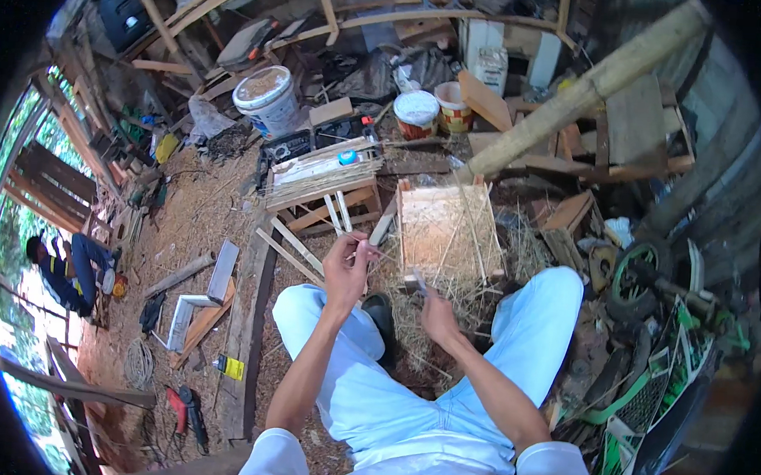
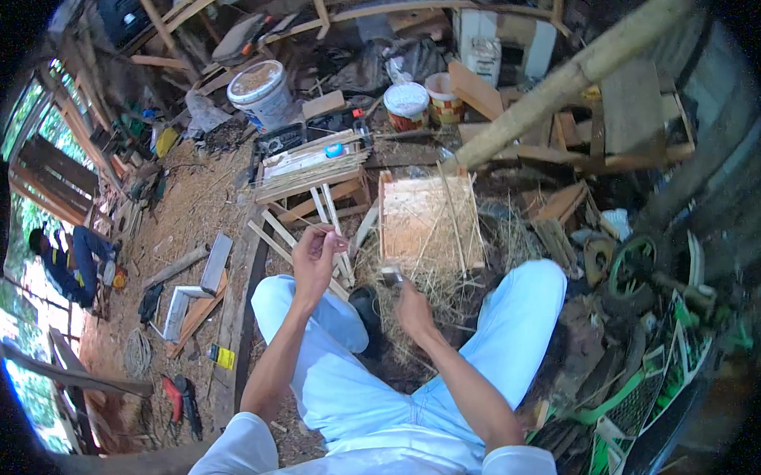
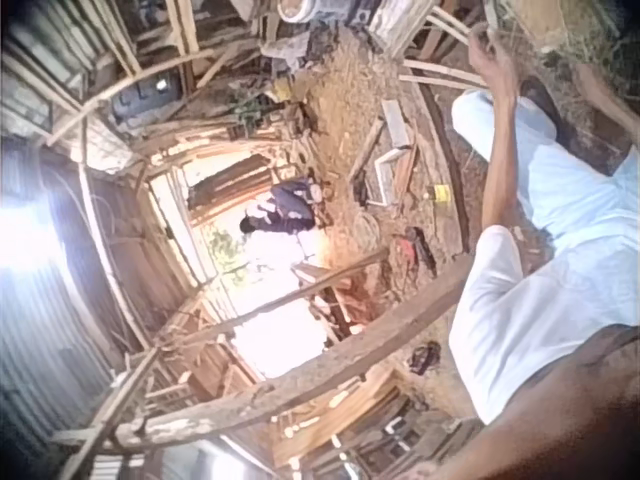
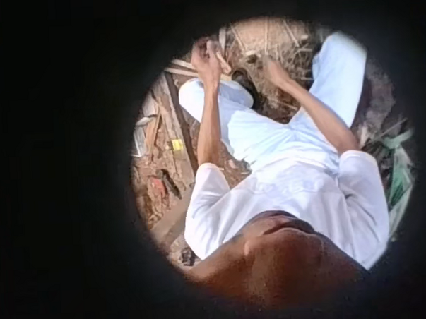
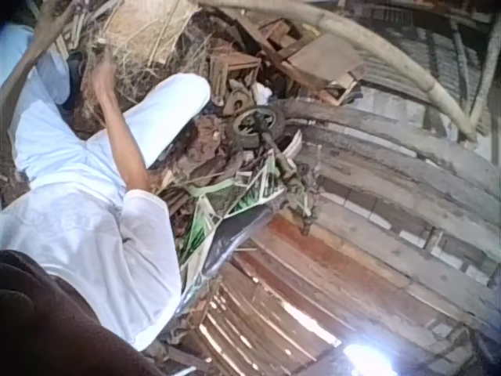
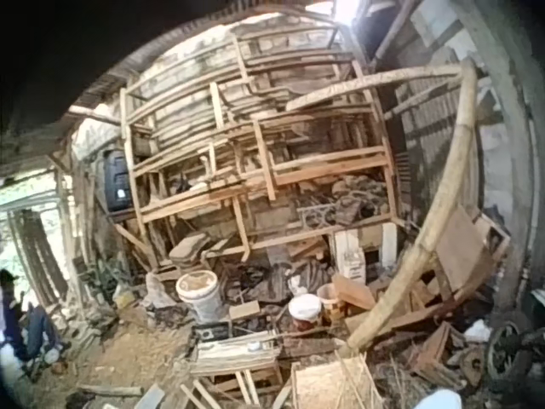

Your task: Trimming and shaping thin wooden strips using a knife to construct or repair a small structure like a bird cage.

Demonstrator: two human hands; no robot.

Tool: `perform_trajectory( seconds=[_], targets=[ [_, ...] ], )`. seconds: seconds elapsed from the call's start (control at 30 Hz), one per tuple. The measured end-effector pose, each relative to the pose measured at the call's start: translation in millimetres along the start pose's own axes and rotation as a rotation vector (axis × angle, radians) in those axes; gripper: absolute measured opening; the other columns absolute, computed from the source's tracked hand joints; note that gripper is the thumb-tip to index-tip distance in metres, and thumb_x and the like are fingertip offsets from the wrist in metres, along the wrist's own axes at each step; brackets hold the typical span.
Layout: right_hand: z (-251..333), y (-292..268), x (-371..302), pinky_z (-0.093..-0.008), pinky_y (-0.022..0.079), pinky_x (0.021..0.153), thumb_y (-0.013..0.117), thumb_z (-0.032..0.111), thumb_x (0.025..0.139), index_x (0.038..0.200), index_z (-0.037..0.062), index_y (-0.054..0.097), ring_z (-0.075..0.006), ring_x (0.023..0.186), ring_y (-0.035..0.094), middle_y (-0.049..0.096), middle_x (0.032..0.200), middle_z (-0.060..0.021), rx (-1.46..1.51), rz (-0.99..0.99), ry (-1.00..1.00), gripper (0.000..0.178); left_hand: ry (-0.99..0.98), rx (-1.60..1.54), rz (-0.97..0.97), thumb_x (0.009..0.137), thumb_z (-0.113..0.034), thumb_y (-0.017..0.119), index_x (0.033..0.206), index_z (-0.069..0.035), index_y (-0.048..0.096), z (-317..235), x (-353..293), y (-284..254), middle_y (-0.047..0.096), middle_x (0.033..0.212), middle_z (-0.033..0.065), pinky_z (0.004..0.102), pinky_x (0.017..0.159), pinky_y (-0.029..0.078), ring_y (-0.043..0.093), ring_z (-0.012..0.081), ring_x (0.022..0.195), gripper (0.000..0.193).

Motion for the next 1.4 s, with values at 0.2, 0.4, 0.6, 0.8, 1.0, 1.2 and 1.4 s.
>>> perform_trajectory(
  seconds=[0.2, 0.4, 0.6, 0.8, 1.0, 1.2, 1.4],
  targets=[
    [42, -68, 17, -0.0352, 0.047, 0.067, 0.054, 0.022, 0.091, 0.102, 0.0038, 0.058, -0.0238, 0.072, 0.064, 0.064, 0.076, -0.0130, 0.411, -0.207, -0.093, 0.022, -0.163, -0.228, 0.006, 0.093, -0.010, 0.053, 0.108, 0.002, 0.051, -12, 18, -17, 0.060, 0.089, 0.0095, 0.0307, 0.068, 0.057, 0.064, 0.0180, 0.080, 0.019],
    [106, -91, 4, -0.0299, 0.047, 0.071, 0.061, 0.019, 0.087, 0.098, 0.0019, 0.065, -0.0156, 0.076, 0.062, 0.066, 0.079, -0.0088, 0.325, -0.158, -0.389, 0.020, -0.191, -0.380, 0.043, 0.092, -0.010, 0.055, 0.108, 0.002, 0.055, -22, 24, -2, 0.061, 0.088, 0.0092, 0.0299, 0.067, 0.057, 0.064, 0.0170, 0.078, 0.020],
    [98, -96, -7, -0.0259, 0.046, 0.067, 0.065, 0.015, 0.084, 0.090, -0.0003, 0.067, -0.0114, 0.070, 0.059, 0.065, 0.075, -0.0050, 0.299, -0.058, -0.262, 0.017, -0.110, -0.378, 0.055, 0.092, -0.007, 0.053, 0.107, 0.003, 0.056, -48, 34, -2, 0.061, 0.087, 0.0078, 0.0262, 0.067, 0.055, 0.063, 0.0146, 0.076, 0.017],
    [80, -98, -13, -0.0260, 0.045, 0.065, 0.070, 0.011, 0.079, 0.085, -0.0012, 0.067, -0.0107, 0.068, 0.059, 0.066, 0.073, -0.0060, 0.158, -0.146, -0.306, 0.014, -0.076, -0.317, 0.008, 0.093, -0.012, 0.056, 0.106, 0.003, 0.058, -71, 79, -46, 0.062, 0.088, 0.0080, 0.0252, 0.069, 0.054, 0.062, 0.0129, 0.079, 0.021],
    [82, -96, -17, -0.0261, 0.045, 0.064, 0.071, 0.008, 0.076, 0.084, -0.0017, 0.066, -0.0105, 0.067, 0.058, 0.065, 0.071, -0.0058, 0.158, -0.146, -0.335, 0.014, -0.031, -0.446, 0.005, 0.092, -0.013, 0.057, 0.111, 0.002, 0.057, -96, 85, -48, 0.062, 0.089, 0.0076, 0.0258, 0.070, 0.055, 0.061, 0.0116, 0.077, 0.025],
    [101, -92, -31, -0.0318, 0.047, 0.075, 0.070, 0.013, 0.078, 0.088, 0.0004, 0.068, -0.0218, 0.079, 0.064, 0.067, 0.080, -0.0125, 0.205, -0.091, -0.244, 0.016, -0.036, -0.382, 0.025, 0.091, -0.014, 0.059, 0.111, 0.002, 0.057, -85, 62, -33, 0.063, 0.090, 0.0073, 0.0266, 0.069, 0.055, 0.063, 0.0125, 0.077, 0.026],
    [111, -101, -40, -0.0237, 0.039, 0.053, 0.048, 0.020, 0.096, 0.113, 0.0016, 0.061, -0.0054, 0.055, 0.044, 0.055, 0.068, 0.0003, 0.581, -0.015, -0.143, 0.028, -0.181, -0.478, 0.077, 0.093, -0.014, 0.055, 0.111, 0.002, 0.058, -78, 28, 13, 0.062, 0.090, 0.0083, 0.0259, 0.064, 0.054, 0.062, 0.0129, 0.073, 0.024]
  ],
)
Point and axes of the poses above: each hand's wrist, its own x-axis towards the middle knuckle, its own y-axis out of the palm, z = x × y, the point moved 4 cm from there along x, towards the middle knuckle
